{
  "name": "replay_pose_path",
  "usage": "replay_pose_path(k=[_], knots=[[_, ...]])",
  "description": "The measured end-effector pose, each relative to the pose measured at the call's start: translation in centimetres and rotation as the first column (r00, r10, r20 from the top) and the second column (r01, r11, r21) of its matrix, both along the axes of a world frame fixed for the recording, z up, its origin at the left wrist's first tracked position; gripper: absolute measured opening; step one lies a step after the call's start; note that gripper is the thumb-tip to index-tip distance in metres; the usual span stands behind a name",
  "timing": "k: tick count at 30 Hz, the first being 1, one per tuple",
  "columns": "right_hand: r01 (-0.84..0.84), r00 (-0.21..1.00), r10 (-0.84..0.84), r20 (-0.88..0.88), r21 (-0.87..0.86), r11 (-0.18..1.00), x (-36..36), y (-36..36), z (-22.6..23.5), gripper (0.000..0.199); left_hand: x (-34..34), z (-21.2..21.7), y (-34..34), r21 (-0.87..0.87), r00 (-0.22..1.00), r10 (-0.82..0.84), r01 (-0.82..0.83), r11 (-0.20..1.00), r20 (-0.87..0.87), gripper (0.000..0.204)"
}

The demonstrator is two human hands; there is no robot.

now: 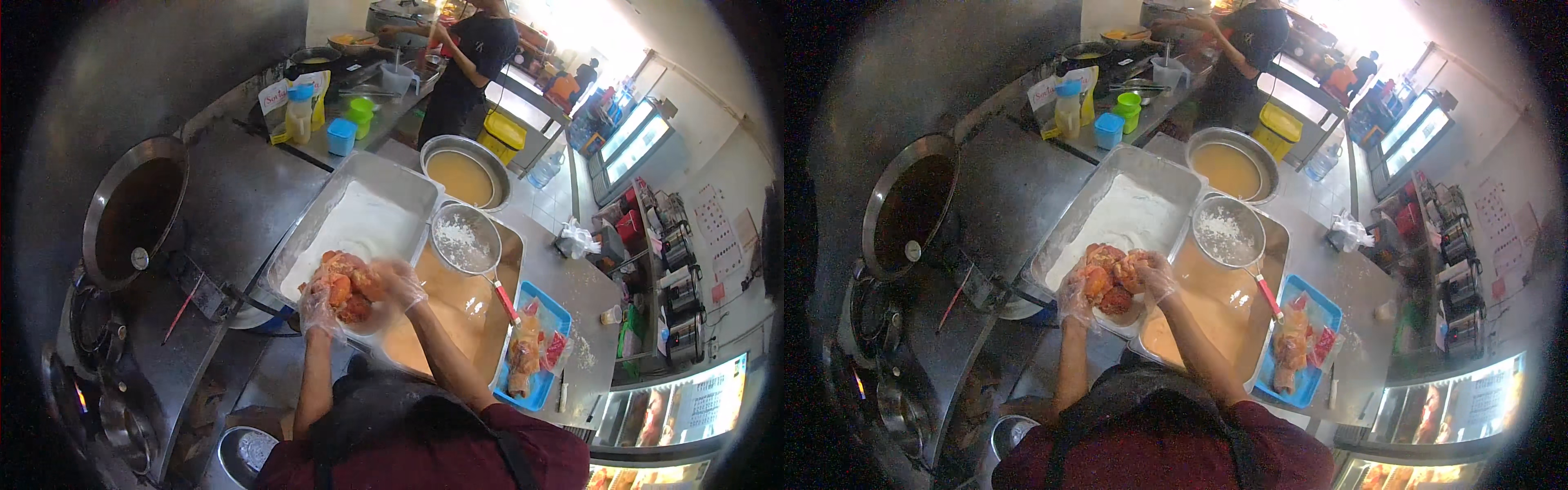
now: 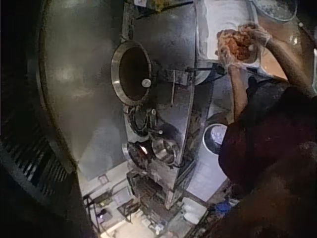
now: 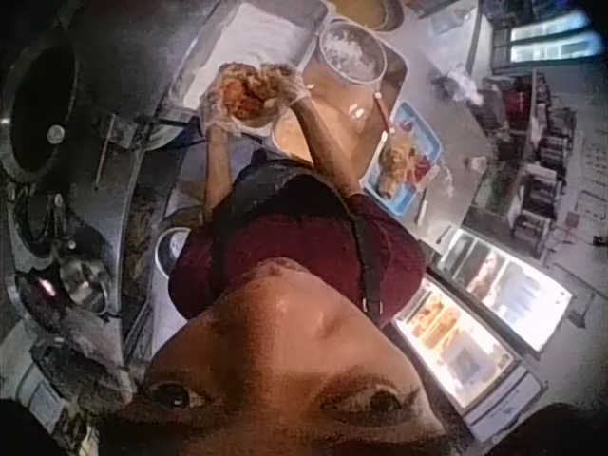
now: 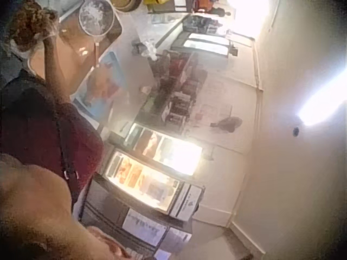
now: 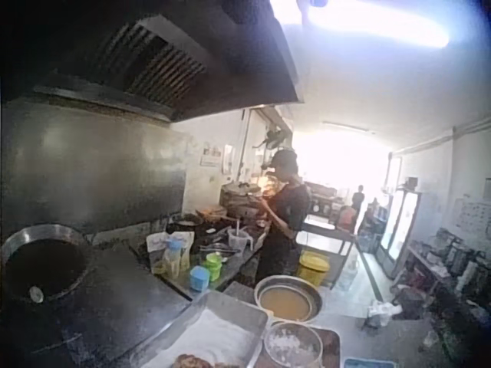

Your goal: The person prepares pieces of raw chicken by hand, dipping them individually into a tray of flour and then placing them into a separate container.

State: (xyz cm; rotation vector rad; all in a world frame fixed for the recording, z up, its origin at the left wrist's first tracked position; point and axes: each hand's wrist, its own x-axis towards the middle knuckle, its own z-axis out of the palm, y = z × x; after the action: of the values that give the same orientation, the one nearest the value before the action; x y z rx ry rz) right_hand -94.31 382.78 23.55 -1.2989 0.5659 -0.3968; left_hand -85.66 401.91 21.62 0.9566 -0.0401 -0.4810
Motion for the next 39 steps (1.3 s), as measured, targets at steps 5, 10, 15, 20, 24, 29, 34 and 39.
replay_pose_path(k=[5,10,15,20,24,29,34,39], knots=[[-0.028,0.999,0.027,-0.037,-0.051,0.998,0.1,0.8,2.4,0.02,-0.1,1.0,0.5,0.062,0.999,-0.03,0.031,0.998,-0.016,0.041],[-0.061,0.997,0.062,0.051,-0.018,0.998,0.0,0.3,2.7,0.024,0.7,-2.0,0.4,0.196,0.95,0.015,-0.08,0.977,0.312,0.042],[-0.094,0.988,0.052,0.148,0.297,0.95,0.3,-0.9,1.3,0.028,-0.4,4.8,2.3,0.145,0.997,-0.035,0.044,0.988,-0.069,0.055],[0.054,0.987,-0.07,0.143,0.113,0.992,-0.2,0.6,4.0,0.027,0.3,3.7,2.9,0.079,0.999,0.015,-0.018,0.997,0.038,0.057],[0.02,0.981,-0.038,0.189,0.096,0.995,0.3,0.0,3.1,0.028,1.2,2.5,2.7,-0.054,0.997,-0.048,0.051,0.997,0.055,0.057],[-0.017,0.991,0.01,0.136,0.055,0.998,0.7,-0.6,1.7,0.026,0.1,5.2,2.2,0.067,1.0,-0.001,0.001,0.998,0.008,0.051],[0.035,0.999,-0.037,-0.016,-0.129,0.991,0.9,-2.7,-2.4,0.026,-0.7,8.6,0.5,0.146,0.998,-0.038,0.031,0.989,0.04,0.048],[-0.195,0.957,0.026,-0.29,-0.572,0.797,1.2,1.4,4.2,0.024,2.1,1.2,1.6,0.365,0.901,-0.067,-0.104,0.925,0.429,0.055]])
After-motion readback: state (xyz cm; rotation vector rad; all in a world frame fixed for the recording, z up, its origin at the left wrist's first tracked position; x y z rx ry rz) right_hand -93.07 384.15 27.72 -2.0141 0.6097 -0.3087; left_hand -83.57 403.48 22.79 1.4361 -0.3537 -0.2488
